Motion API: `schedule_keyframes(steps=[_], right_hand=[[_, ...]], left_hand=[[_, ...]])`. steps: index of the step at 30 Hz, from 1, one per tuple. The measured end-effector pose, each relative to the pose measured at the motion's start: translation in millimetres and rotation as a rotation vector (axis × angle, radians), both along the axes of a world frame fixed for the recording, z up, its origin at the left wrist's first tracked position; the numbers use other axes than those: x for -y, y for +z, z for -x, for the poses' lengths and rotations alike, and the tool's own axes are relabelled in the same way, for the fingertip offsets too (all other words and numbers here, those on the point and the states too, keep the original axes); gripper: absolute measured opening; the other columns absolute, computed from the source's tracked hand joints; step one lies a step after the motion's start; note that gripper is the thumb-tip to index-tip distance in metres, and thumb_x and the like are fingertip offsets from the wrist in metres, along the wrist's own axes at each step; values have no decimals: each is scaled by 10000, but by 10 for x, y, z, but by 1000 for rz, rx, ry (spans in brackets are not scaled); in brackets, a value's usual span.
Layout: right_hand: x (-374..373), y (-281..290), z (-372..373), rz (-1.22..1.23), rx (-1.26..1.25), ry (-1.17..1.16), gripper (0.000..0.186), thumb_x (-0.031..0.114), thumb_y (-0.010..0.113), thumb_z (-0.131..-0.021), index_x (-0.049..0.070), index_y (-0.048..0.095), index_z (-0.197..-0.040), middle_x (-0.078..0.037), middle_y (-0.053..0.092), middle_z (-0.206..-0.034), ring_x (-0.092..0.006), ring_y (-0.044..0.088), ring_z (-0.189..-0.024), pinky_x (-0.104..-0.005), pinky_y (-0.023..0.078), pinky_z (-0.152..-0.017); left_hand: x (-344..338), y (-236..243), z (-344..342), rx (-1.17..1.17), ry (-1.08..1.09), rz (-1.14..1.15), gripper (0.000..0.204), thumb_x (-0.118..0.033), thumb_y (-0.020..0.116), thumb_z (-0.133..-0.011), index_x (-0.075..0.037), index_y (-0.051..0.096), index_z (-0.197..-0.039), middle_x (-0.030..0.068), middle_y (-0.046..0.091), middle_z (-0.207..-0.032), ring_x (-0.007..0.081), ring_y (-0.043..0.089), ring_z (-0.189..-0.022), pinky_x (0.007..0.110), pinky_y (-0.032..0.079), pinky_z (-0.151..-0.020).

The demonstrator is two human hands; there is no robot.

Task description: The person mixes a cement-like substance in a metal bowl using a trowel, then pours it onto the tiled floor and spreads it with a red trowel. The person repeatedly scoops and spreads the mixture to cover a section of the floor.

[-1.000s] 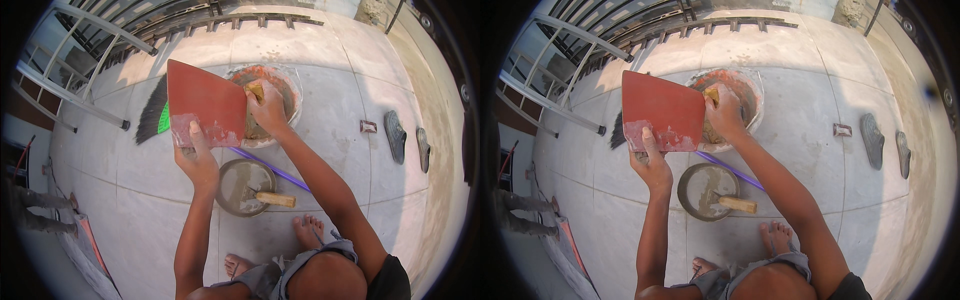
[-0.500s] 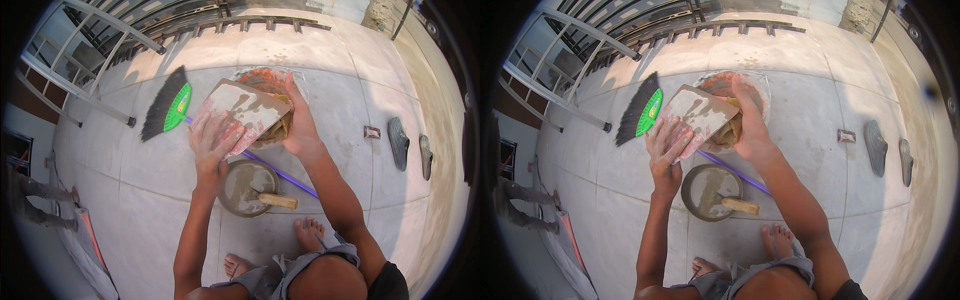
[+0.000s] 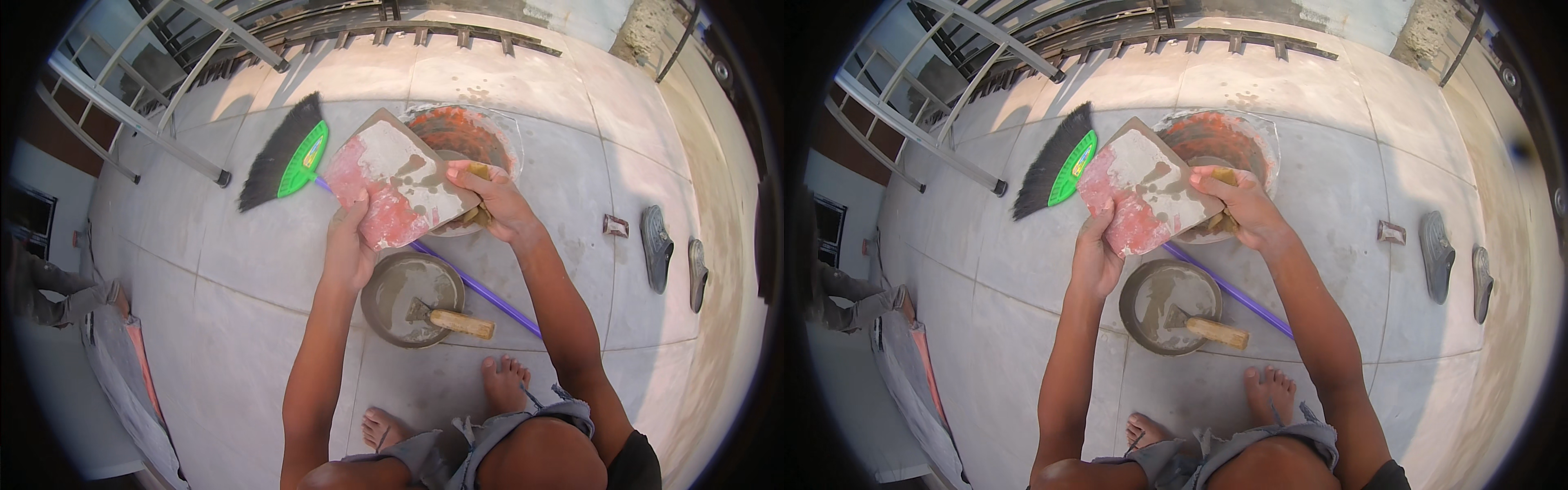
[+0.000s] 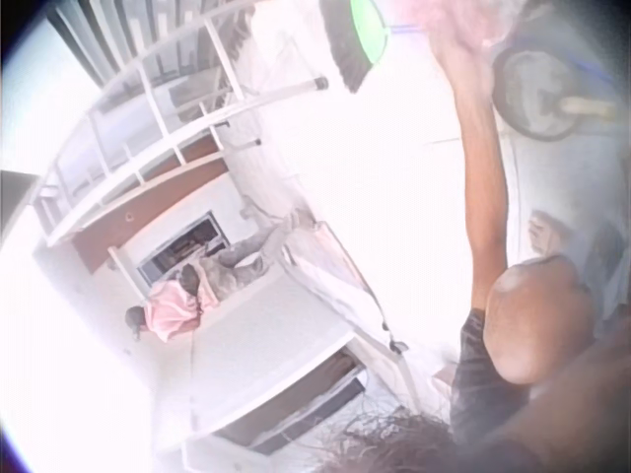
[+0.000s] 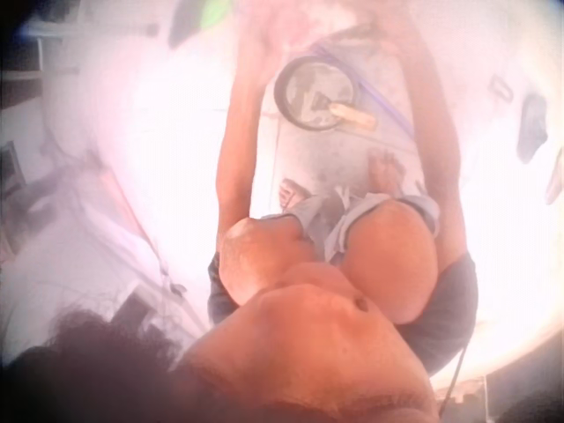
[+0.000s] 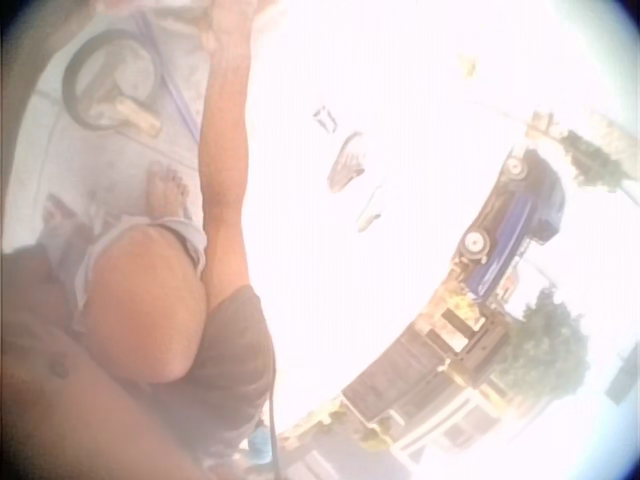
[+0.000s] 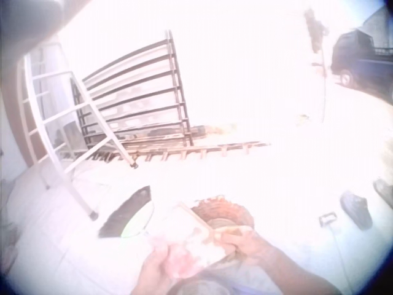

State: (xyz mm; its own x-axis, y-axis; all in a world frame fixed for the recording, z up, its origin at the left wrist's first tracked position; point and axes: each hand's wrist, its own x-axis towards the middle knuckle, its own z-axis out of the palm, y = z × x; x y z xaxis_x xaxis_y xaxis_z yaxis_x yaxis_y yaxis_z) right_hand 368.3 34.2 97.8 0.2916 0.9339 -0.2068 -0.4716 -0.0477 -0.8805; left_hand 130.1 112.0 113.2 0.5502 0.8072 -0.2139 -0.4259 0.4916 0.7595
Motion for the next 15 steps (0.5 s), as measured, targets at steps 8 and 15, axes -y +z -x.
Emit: schedule_keyframes(steps=[8,15], right_hand=[[-128,-51,382,-159,1074,-393,331,18,650,-923,1,694,-1250,-177,693,-1144,-321,671,-1070,-403,524,-956],[-114,-52,661,-197,1233,-201,446,-63,633,-817,46,717,-1241,-231,661,-1140,-433,617,-1143,-463,500,-1012]], left_hand=[[0,-99,-161,4,173,-83,432,-246,553,-1125,19,487,-1461,131,607,-1437,222,636,-1284,401,541,-1111],[-20,-245,-283,-56,239,-68,422,-235,565,-1121,-20,472,-1473,131,607,-1436,224,641,-1271,404,550,-1089]])
